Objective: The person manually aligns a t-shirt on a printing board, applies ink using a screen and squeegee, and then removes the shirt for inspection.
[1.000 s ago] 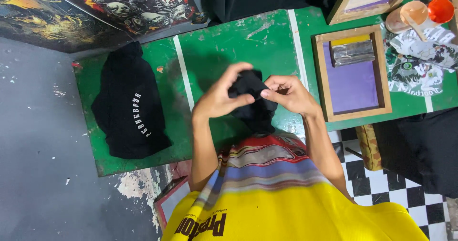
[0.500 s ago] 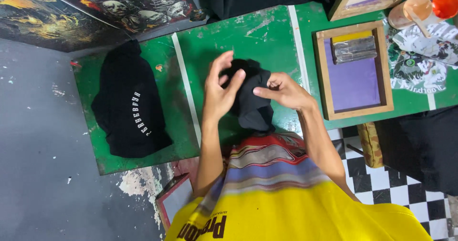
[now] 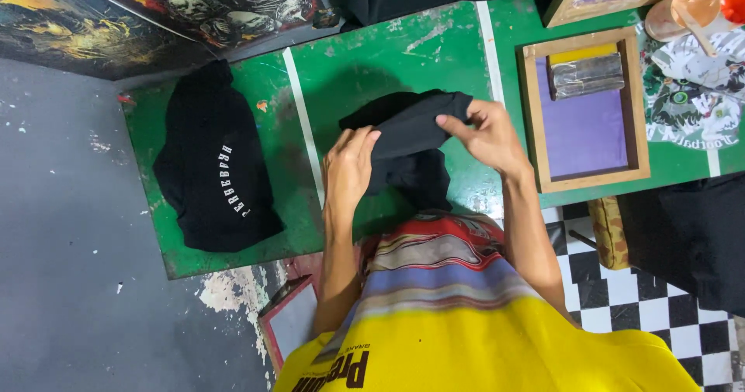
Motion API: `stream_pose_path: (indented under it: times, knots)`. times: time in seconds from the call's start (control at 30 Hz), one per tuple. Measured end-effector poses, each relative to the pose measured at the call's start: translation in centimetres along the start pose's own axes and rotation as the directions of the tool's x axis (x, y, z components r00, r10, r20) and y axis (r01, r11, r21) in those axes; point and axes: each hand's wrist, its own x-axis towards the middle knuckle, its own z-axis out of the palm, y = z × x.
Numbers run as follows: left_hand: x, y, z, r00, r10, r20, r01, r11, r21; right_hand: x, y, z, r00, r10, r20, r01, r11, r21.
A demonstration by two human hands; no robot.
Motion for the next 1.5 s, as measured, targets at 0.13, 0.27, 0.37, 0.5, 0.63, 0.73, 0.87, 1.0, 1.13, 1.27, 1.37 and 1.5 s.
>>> stream_pose_path:
  times: [0.13,0.27,0.37,0.5,0.63,0.73,0.87,1.0,1.13,1.27,1.37,1.5]
  knots:
    - [0.7,2.8,-1.9,0.992,0.031,0.126,-0.038,0.998,0.053,0.8,-0.3,-0.1,0.972,-0.178,-0.152,0.137,0.959,-0.249]
    - [-0.3,-0.9,2.6,0.765,-0.239,0.598,0.164,0.97,0.178,1.0,-2.3,1.8,0.861,-0.428,-0.275,0.165,0.747,-0.644]
    - [-0.5,-4.4,6.4,0.672,-0.212,0.709,0.185,0.976,0.116,0.8,-1.9,2.8,0.916,-0.313,-0.251,0.074,0.748,-0.66]
    - [-0.7,-6.8,7.8,0.701,0.041,0.712,0.341,0.858,-0.384,0.2,3.0,1.3,0.851,0.525,0.02,-0.437,0.729,-0.527]
    - [-1.6,-9.2,9.1,0.618,-0.104,0.779,0.645,0.633,-0.427,-0.9,17.3,-0.5,0.74,0.6,0.303,-0.592,0.796,-0.13]
    - [-3.0,-10.7,10.8,0.521,0.058,0.852,0.853,0.001,-0.522,-1.6,21.5,1.6,0.415,0.889,0.192,-0.896,0.436,-0.085]
    - [-4.4,-7.3,9.5,0.745,0.15,0.65,0.659,-0.315,-0.683,-1.8,18.0,2.4,0.577,0.368,0.729,-0.807,0.118,0.579]
    - [-5.6,-10.9,10.7,0.744,0.308,0.593,0.658,-0.494,-0.568,0.1,10.8,1.7,0.838,-0.292,0.461,-0.425,0.181,0.887]
    - [-0.9,-4.5,4.2,0.822,-0.328,0.466,0.567,0.384,-0.729,0.5,12.9,2.3,0.922,0.092,0.376,-0.384,0.34,0.859]
    - [0.5,-3.1,2.4,0.935,-0.265,0.237,0.356,0.696,-0.624,0.3,4.0,4.7,0.871,0.359,0.335,-0.49,0.593,0.639]
    - [-0.1,-5.6,3.6,0.933,-0.31,0.186,0.361,0.819,-0.446,0.1,3.5,4.9,0.855,0.47,0.222,-0.462,0.494,0.736]
    - [-0.6,-3.9,3.2,0.895,-0.28,0.347,0.428,0.755,-0.496,-1.1,8.9,4.6,0.771,0.617,0.158,-0.619,0.67,0.409]
